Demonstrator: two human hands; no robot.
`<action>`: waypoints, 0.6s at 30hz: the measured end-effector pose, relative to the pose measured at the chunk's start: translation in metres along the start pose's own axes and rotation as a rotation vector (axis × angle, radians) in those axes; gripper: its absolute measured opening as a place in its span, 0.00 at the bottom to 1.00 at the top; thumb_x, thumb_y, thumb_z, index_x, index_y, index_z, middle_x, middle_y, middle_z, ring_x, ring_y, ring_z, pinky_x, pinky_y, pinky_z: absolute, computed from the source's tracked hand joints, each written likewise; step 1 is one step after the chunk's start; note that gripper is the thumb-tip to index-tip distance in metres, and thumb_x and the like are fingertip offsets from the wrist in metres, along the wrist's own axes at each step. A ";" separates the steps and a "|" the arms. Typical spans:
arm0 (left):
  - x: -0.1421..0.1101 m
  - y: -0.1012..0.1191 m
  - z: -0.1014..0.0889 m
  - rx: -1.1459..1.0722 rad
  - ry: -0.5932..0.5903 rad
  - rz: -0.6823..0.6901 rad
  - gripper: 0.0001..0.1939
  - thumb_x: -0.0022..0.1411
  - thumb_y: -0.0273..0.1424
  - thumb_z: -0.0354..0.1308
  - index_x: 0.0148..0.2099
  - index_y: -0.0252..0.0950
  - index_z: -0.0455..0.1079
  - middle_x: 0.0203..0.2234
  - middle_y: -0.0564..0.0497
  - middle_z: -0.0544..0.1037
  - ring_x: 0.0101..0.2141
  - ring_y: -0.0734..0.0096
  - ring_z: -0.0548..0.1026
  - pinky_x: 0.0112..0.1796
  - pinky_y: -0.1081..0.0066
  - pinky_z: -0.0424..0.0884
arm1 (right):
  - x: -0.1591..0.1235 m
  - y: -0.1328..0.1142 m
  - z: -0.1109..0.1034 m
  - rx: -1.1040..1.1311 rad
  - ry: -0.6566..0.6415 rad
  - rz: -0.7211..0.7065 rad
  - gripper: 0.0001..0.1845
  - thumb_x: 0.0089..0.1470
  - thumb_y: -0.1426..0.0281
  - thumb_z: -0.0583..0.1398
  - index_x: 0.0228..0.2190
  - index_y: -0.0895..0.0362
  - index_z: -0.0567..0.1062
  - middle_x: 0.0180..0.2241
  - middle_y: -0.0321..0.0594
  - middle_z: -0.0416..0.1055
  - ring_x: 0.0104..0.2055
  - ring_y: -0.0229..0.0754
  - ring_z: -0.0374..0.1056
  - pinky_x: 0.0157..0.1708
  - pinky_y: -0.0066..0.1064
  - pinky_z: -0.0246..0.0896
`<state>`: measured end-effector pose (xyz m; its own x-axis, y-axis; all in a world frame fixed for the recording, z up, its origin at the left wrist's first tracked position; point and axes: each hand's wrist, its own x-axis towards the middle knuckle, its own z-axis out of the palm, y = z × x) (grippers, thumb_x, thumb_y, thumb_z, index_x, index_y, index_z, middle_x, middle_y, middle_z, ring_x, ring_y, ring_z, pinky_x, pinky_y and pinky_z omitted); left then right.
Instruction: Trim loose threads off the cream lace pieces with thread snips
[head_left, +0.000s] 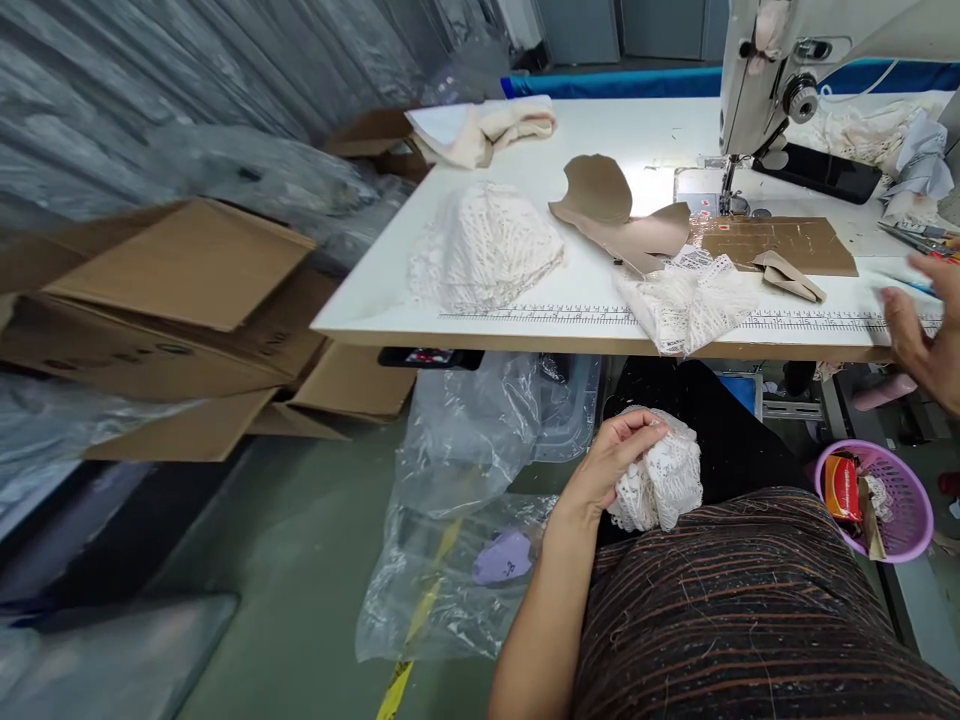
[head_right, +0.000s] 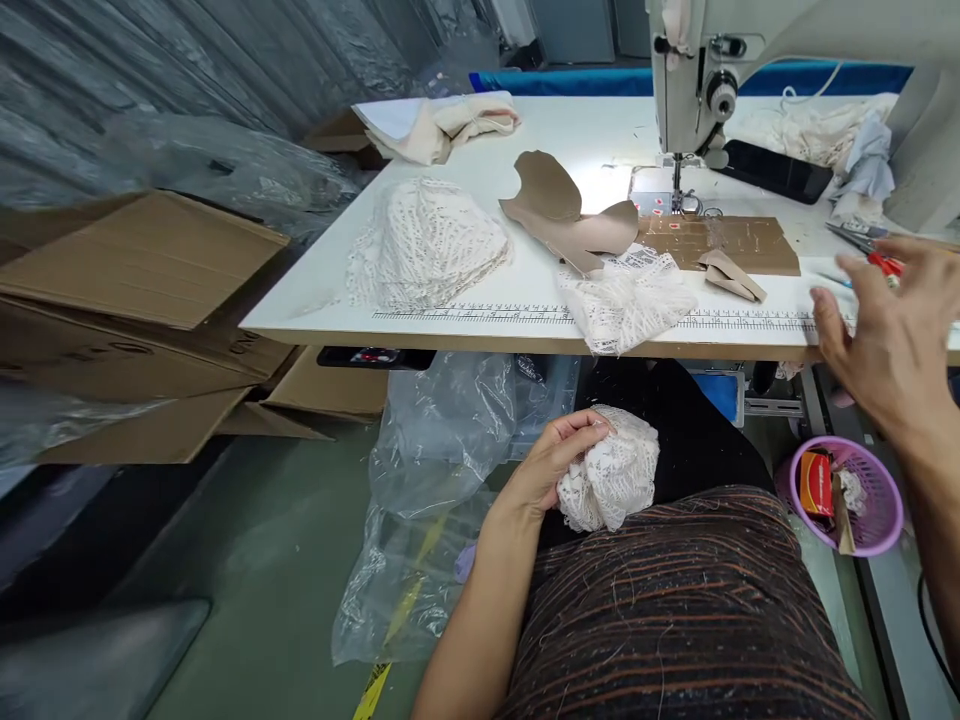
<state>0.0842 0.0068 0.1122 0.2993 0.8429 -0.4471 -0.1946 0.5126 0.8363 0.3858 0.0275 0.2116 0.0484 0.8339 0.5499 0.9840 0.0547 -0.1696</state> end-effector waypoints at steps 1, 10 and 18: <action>0.001 0.000 -0.001 -0.010 0.006 -0.005 0.17 0.41 0.40 0.73 0.25 0.32 0.74 0.18 0.57 0.71 0.21 0.80 0.65 0.25 0.77 0.59 | -0.003 -0.003 0.001 0.031 0.065 -0.064 0.19 0.60 0.65 0.60 0.48 0.64 0.77 0.55 0.67 0.66 0.62 0.66 0.58 0.58 0.63 0.49; -0.001 -0.004 -0.009 0.045 0.010 0.009 0.27 0.49 0.55 0.66 0.31 0.33 0.76 0.25 0.51 0.77 0.27 0.71 0.73 0.31 0.71 0.67 | -0.088 -0.104 0.082 1.188 -0.922 0.065 0.19 0.57 0.55 0.60 0.39 0.58 0.78 0.35 0.43 0.77 0.33 0.42 0.71 0.36 0.36 0.68; -0.010 -0.013 -0.041 0.439 0.062 0.150 0.24 0.59 0.51 0.60 0.48 0.37 0.74 0.42 0.46 0.79 0.48 0.59 0.73 0.51 0.63 0.66 | -0.075 -0.058 0.083 1.435 -0.933 0.580 0.22 0.41 0.50 0.70 0.25 0.56 0.76 0.24 0.34 0.70 0.27 0.36 0.62 0.31 0.30 0.57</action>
<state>0.0456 -0.0015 0.0929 0.2394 0.9176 -0.3175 0.1863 0.2775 0.9425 0.3104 0.0076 0.1126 -0.3042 0.8914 -0.3361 -0.0434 -0.3654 -0.9298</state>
